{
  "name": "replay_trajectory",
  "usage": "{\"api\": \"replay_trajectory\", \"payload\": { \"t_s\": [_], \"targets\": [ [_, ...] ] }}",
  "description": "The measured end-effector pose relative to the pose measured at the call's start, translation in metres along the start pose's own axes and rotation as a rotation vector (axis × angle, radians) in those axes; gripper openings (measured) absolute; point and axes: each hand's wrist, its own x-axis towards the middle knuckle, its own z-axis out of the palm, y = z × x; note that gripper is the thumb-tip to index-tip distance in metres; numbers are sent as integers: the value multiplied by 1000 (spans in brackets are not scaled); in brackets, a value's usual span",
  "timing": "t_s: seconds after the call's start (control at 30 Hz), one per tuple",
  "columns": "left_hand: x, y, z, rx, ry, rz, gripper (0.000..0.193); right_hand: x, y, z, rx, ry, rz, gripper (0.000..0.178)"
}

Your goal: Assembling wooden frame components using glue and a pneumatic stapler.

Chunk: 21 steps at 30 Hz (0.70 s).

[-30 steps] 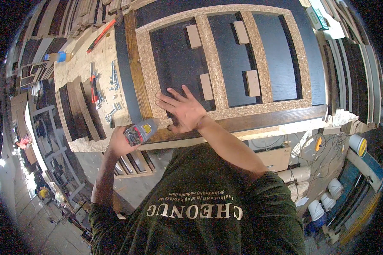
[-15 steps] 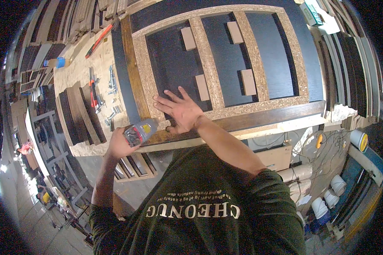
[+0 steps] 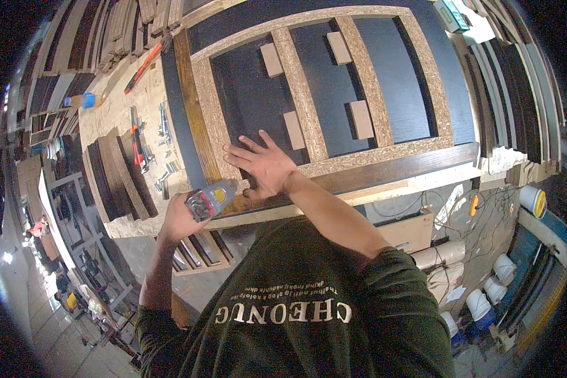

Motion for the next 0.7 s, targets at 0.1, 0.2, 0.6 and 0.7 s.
{"api": "replay_trajectory", "payload": {
  "t_s": [0.1,0.2,0.6,0.7],
  "targets": [
    [3,19,-5,53,13,15,51,0,0,-1,7,-6,9,85],
    [3,19,3,99,66,66,52,-3,1,-6,5,-21,10,85],
    [-59,-7,59,-421,443,61,39,-51,17,-48,-10,-31,-69,89],
    [-70,84,43,-543,327,19,31,-94,60,-99,-95,-122,92,96]
  ]
}}
